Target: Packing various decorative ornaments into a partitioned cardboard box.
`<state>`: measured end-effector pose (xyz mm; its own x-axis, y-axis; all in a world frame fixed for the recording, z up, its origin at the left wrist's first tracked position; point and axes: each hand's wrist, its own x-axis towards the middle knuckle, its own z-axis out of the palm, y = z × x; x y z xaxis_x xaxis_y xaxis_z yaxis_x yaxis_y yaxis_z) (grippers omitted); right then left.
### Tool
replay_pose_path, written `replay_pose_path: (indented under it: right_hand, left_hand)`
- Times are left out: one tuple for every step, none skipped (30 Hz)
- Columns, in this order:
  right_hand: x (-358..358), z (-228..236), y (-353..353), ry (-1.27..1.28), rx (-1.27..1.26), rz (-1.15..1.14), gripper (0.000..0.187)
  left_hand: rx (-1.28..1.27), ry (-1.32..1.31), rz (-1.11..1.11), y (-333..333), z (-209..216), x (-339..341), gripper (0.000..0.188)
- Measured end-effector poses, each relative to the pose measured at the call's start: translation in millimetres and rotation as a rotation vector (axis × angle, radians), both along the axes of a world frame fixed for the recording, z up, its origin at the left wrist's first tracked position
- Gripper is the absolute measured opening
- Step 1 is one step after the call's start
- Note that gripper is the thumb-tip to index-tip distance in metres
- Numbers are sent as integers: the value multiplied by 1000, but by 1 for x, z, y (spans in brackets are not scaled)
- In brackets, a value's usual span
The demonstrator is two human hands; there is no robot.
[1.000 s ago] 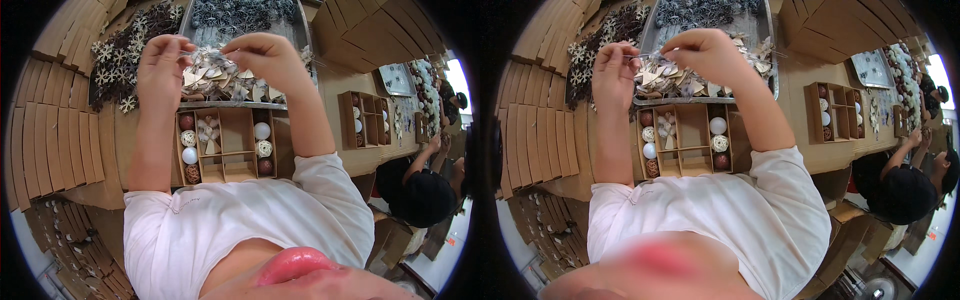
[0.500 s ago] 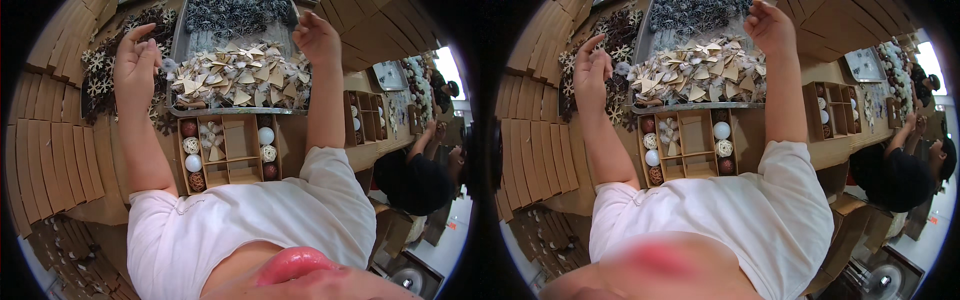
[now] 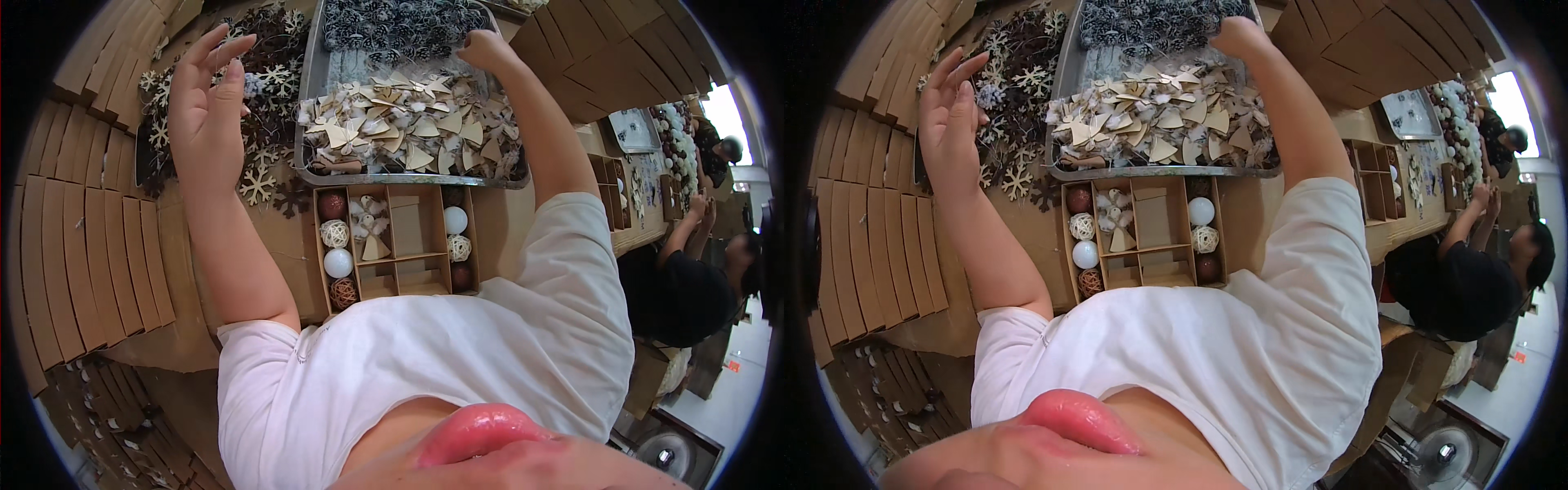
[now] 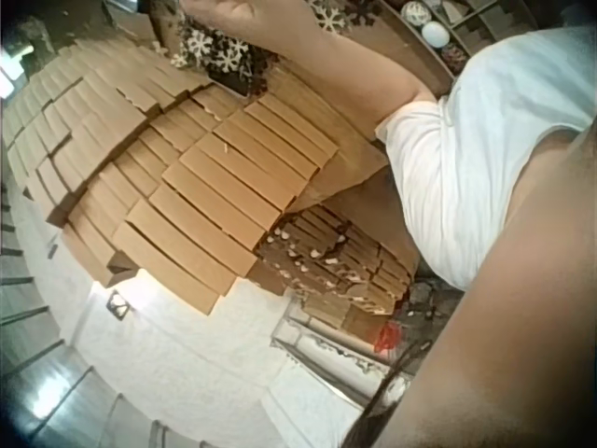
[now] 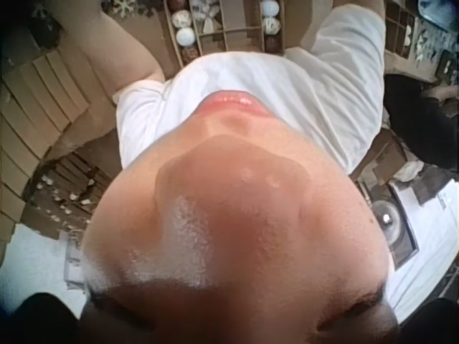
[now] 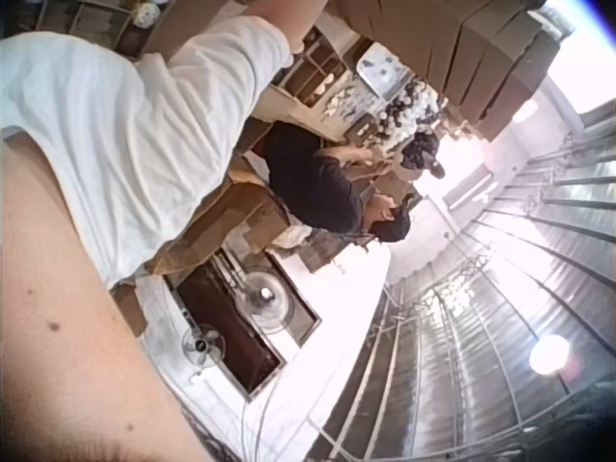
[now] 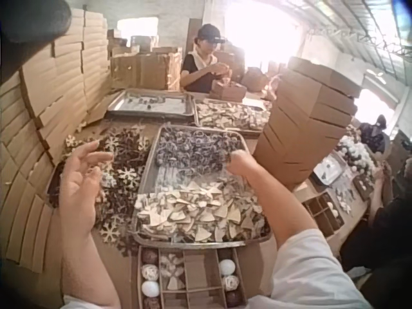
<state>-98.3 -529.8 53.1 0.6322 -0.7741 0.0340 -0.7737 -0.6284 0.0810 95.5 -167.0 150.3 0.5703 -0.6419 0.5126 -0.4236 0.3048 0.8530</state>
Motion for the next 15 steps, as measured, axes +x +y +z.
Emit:
replay_pose_path:
  right_hand:
    - [-3, -8, 1, 11, 18, -10, 40]
    - [-7, -15, 2, 23, 35, -21, 40]
    - [-9, -19, -3, 78, 65, -21, 35]
    - [-8, -24, -9, 61, 72, 14, 35]
    - [-7, -26, -16, 39, 76, 46, 34]
    - [-8, -28, -21, 18, 80, 78, 33]
    - [-3, -24, -19, -44, 87, 78, 33]
    - [-2, -13, -13, -106, 95, 72, 32]
    - [0, -7, -10, -167, 103, 67, 32]
    - [-9, -7, -20, -263, 108, 58, 32]
    - [-18, -7, -33, -357, 113, 55, 32]
    - [-25, -8, -44, -451, 117, 53, 33]
    - [-22, 2, -38, -514, 244, -9, 34]
    - [-23, 11, -32, -571, 298, -14, 34]
    - [-24, 18, -26, -629, 351, -19, 34]
  left_hand:
    - [-12, 2, -4, 0, 0, 0, 33]
    - [-23, 5, -9, -1, -1, -1, 33]
    - [-29, -6, -22, -2, -3, -1, 33]
    - [-31, -22, -25, -2, -4, -1, 33]
    - [-37, -41, -31, -1, -3, -1, 33]
    - [-38, -60, -33, 0, -2, -2, 32]
    - [-38, -77, -26, 1, -3, -2, 32]
    - [-37, -93, -25, 1, -4, -3, 32]
    - [-20, -99, -14, 2, -4, -3, 33]
    - [-9, -104, -17, 0, -3, -6, 33]
    - [-5, -114, -15, 0, -2, -7, 34]
    - [-1, -125, -12, -1, -1, -7, 34]
    - [2, -139, 3, 0, -3, -4, 34]
    - [1, -153, 12, 0, -4, -3, 34]
    - [6, -153, 13, 0, -5, -4, 33]
